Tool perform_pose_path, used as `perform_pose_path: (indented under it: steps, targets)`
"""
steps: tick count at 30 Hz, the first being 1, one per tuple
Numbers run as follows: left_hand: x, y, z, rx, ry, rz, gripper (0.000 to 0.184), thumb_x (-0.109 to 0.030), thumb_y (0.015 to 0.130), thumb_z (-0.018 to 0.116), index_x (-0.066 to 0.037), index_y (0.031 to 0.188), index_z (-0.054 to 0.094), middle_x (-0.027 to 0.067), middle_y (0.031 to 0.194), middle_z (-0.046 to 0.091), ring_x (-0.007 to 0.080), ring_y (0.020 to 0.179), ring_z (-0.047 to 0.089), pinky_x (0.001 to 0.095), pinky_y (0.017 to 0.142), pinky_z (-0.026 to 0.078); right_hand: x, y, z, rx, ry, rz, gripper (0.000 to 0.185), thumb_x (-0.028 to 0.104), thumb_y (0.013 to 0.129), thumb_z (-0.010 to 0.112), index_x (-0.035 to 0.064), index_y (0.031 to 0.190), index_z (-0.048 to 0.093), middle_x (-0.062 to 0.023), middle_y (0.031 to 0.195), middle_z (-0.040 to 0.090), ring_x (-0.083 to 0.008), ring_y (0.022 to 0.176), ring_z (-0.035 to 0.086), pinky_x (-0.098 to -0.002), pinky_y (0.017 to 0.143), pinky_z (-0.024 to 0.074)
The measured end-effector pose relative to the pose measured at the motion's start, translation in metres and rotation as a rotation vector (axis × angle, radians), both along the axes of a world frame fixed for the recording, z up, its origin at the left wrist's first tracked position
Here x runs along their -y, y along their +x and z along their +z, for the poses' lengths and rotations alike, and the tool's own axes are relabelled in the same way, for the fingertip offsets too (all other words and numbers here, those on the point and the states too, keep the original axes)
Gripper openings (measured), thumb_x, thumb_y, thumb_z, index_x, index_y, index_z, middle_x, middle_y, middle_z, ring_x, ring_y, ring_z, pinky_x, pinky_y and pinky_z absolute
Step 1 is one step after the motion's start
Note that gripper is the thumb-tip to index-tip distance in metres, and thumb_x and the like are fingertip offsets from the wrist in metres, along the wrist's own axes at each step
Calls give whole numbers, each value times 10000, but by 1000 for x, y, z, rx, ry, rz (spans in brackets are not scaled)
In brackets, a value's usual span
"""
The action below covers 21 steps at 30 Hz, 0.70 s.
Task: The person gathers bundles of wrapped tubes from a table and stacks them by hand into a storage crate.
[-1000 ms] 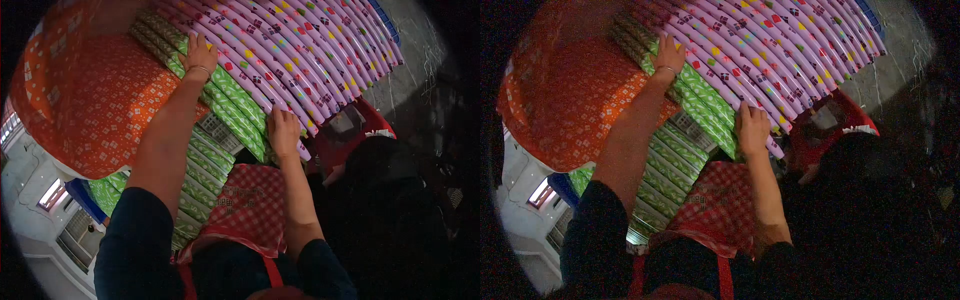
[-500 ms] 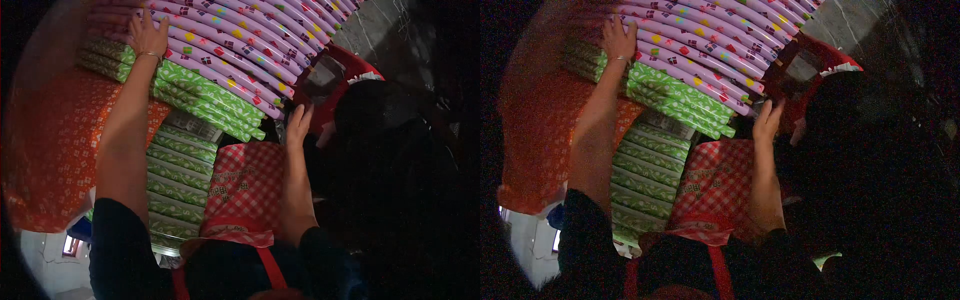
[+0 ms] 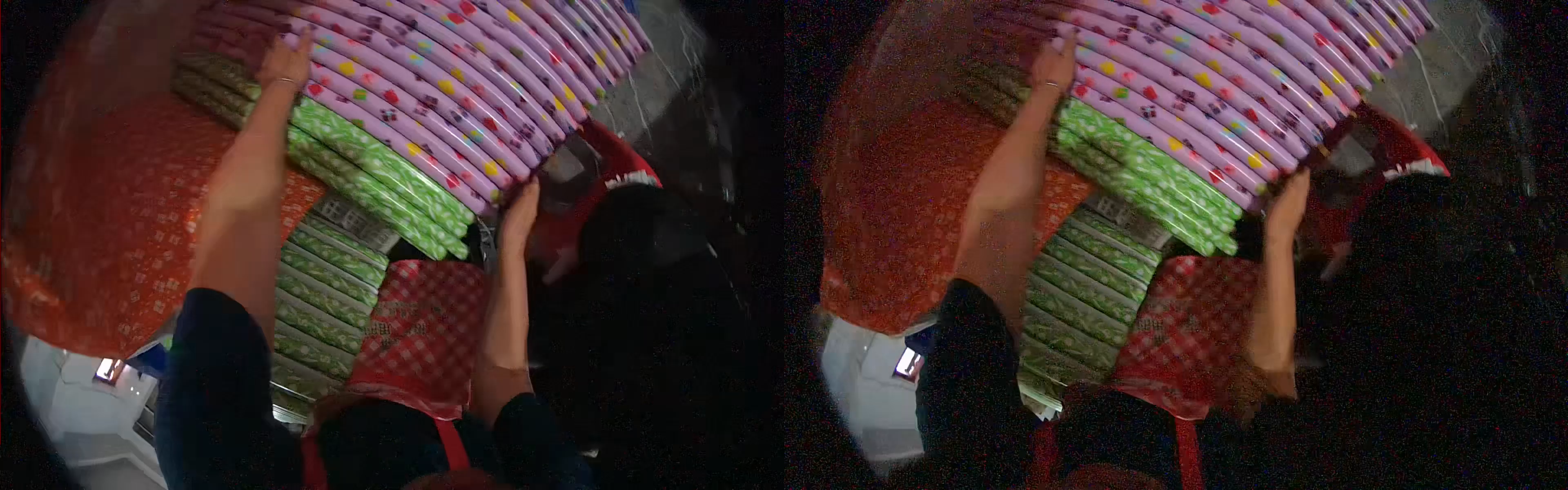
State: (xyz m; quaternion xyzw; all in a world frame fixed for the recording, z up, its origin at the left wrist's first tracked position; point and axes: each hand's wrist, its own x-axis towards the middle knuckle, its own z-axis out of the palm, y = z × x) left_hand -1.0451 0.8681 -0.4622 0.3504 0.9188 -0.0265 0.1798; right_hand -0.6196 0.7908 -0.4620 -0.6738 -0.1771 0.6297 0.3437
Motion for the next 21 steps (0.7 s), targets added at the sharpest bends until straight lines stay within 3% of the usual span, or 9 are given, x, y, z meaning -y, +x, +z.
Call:
perform_pose_path:
  steps: [4,7,9,11,13,16,17,20,21]
  targets:
    - [5,15,12,-25,78,-5,916,-660,799,356,-27,1401,85,191,1464,41,330,1356,51,518,1053,158,-9,0,8,345,321,280,626,383,955,303,-111,1330,221,-237,1379,273,-300,1259,311,-365,1041,231]
    - [2,14,4,-125,67,-36,911,-652,804,354,-23,1403,77,210,1456,69,342,1351,77,508,1053,172,-24,-22,-11,158,278,43,656,405,952,312,-109,1339,187,-226,1388,253,-300,1254,312,-364,1034,234]
    - [1,15,3,-103,118,-8,888,-644,809,353,-22,1397,119,230,1445,91,354,1347,78,481,1068,152,-23,-21,-8,351,274,168,661,413,949,317,-82,1358,161,-217,1402,222,-291,1264,291,-364,1035,221]
    - [-6,10,16,84,41,61,879,-642,810,354,-19,1392,140,236,1439,109,365,1344,81,478,1070,146,-20,-14,-1,-89,253,110,637,404,950,316,-58,1365,175,-206,1397,236,-279,1264,286,-362,1039,212]
    - [-3,2,9,283,-41,118,870,-640,812,354,-17,1387,161,243,1433,127,375,1340,85,475,1073,140,-17,-7,4,-64,264,153,625,396,952,315,-52,1366,180,-202,1395,242,-276,1261,294,-360,1039,215]
    - [-7,-1,-6,-51,103,-18,798,-623,813,376,-90,1385,216,225,1419,196,389,1307,187,503,1038,205,-17,3,-1,142,373,245,586,361,960,301,-46,1366,187,-185,1369,289,-264,1224,340,-355,1030,238]
    - [-11,9,1,-51,125,-42,798,-623,813,376,-90,1385,216,225,1419,196,389,1307,187,503,1038,205,-20,-4,2,175,362,96,549,418,948,307,11,1316,304,-117,1246,440,-222,1115,451,-346,954,345]
    - [-21,31,-4,-65,85,-72,754,-600,821,392,-137,1390,216,206,1420,207,391,1292,220,530,1026,192,-27,-12,-21,174,243,-85,466,346,956,314,0,1264,358,-123,1243,430,-221,1115,423,-328,972,307]
    - [-16,24,-13,-113,117,-108,747,-592,827,392,-142,1394,207,202,1421,206,393,1291,222,539,1023,189,-29,-23,-17,396,198,112,416,312,960,307,-2,1220,389,-127,1203,442,-213,1103,416,-321,971,293]
